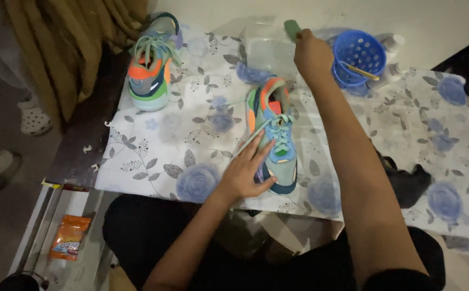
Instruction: The person scrubs a colorful sneaker with a green brush, focusing on the upper mesh and side panels. They hold the shoe steady with one hand while scrubbing with the other, occasionally repositioning the shoe to reach different areas.
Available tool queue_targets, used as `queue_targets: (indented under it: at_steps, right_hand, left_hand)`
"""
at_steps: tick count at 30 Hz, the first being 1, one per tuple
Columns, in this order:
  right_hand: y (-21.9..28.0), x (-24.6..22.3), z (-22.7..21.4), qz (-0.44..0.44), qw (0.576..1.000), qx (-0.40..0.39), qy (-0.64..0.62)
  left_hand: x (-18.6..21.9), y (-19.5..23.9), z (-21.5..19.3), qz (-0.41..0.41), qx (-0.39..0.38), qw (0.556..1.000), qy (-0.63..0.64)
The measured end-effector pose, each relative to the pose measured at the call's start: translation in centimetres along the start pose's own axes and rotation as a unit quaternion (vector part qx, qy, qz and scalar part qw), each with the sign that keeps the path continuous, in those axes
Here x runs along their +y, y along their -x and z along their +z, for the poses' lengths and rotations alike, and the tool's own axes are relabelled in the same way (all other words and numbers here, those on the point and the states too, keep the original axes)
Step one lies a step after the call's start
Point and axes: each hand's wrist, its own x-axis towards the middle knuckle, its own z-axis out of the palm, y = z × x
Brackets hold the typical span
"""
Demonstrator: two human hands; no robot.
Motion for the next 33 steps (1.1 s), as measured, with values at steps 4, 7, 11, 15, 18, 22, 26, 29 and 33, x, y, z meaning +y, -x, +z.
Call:
queue_targets:
  at_steps: [4,7,11,15,18,22,26,29,33]
  right_hand:
    - [3.6,-0.6,-1.5,0.019,0.998,0.047,-0.037]
    - [4.9,-0.7,-2.5,0.074,0.996,0.0,-0.057]
    - [6.7,-1.0,-3.6,0.113,0.993,-0.041,-0.014]
    - [6.5,0.4,-1.6,0.107,0.994,-0.035,0.004]
    - [7.9,-2.8,-6.8,0.143,0.989,-0.019,-0.039]
    - [7.9,-0.5,-3.9,0.1,0.991,-0.088,-0.003]
    - [10.3,-1.0,-6.5,0.087,0.984,0.031,-0.154]
    - [17.0,-1.7,-9.0,0.012,0.964,0.081,-0.254]
    - [29.7,-1.9,-10.0,-0.096,0.99,0.033,-0.102]
  left_hand:
    - [0.7,-0.3,-0.4,-0.04,-0.038,0.998,-0.017]
    - [0.9,-0.3,-0.4,-0.056,-0.058,0.997,-0.016]
    - [0.2,0.3,0.4,-0.021,-0.006,0.999,0.026]
    - [0.5,0.2,0.3,-0.025,-0.015,0.999,0.02]
    - [0.8,0.4,-0.2,-0.026,-0.026,0.999,0.027]
    - [0.8,0.3,-0.2,-0.029,-0.03,0.999,0.026]
    - [0.4,0.2,0.2,-0.027,-0.02,0.999,0.037]
    - [-0.2,0.3,0.8,-0.031,-0.025,0.999,0.029]
    - [-0.8,0.4,1.5,-0.031,-0.011,0.999,-0.016]
